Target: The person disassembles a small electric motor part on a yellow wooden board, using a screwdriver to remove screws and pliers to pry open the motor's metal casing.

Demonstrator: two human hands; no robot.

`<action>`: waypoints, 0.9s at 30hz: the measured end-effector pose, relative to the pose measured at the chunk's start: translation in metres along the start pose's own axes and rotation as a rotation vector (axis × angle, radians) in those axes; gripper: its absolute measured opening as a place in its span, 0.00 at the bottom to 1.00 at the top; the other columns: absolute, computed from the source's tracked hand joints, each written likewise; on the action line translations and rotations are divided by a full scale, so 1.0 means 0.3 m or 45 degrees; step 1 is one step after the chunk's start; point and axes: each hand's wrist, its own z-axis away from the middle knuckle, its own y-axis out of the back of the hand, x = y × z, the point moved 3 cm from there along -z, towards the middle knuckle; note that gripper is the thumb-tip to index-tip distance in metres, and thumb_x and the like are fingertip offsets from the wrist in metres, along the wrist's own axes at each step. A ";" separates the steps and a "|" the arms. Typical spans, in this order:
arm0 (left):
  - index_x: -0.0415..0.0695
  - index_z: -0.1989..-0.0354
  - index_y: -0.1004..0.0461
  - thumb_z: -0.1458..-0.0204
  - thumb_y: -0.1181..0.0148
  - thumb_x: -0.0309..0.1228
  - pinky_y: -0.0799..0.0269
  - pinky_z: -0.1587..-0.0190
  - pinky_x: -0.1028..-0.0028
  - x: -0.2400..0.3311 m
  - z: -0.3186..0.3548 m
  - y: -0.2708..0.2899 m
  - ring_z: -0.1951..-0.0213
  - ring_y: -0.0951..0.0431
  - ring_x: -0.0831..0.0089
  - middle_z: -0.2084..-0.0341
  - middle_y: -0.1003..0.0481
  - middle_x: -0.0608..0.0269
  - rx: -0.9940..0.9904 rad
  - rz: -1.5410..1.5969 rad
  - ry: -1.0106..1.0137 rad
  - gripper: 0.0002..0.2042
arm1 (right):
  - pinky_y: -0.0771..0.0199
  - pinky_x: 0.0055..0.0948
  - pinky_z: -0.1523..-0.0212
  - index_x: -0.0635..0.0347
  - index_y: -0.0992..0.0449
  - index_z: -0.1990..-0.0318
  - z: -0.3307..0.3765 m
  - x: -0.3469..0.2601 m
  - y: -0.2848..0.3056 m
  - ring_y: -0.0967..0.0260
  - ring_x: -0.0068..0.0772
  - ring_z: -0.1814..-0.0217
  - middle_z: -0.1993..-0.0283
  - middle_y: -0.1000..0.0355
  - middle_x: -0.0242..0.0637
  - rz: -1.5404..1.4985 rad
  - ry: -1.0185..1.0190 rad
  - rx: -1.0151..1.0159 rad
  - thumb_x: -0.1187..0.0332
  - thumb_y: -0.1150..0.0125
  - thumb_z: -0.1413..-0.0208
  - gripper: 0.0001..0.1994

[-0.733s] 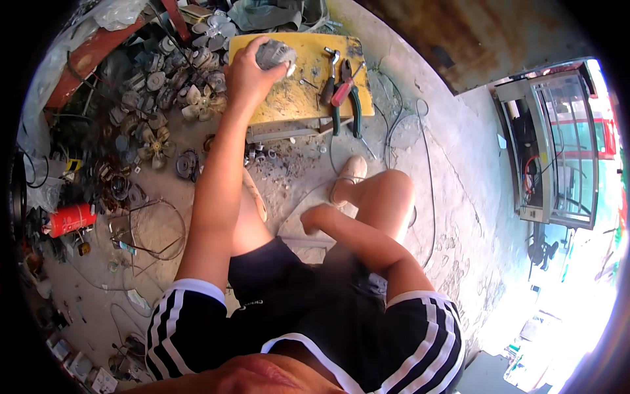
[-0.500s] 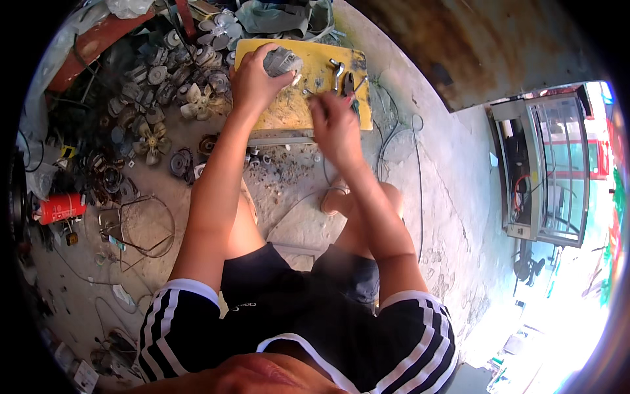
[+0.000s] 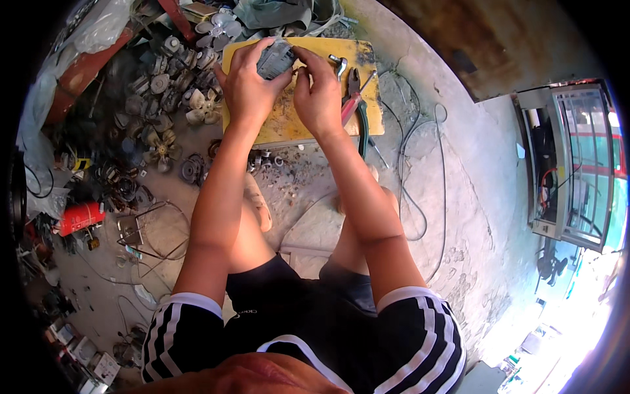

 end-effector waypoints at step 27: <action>0.59 0.45 0.26 0.62 0.25 0.39 0.58 0.35 0.30 0.063 0.025 -0.057 0.54 0.22 0.64 0.56 0.26 0.67 -0.039 -0.166 -0.141 0.30 | 0.29 0.40 0.46 0.58 0.19 0.54 -0.005 0.001 0.108 0.26 0.50 0.50 0.51 0.23 0.44 0.195 -0.032 0.048 0.77 0.45 0.47 0.15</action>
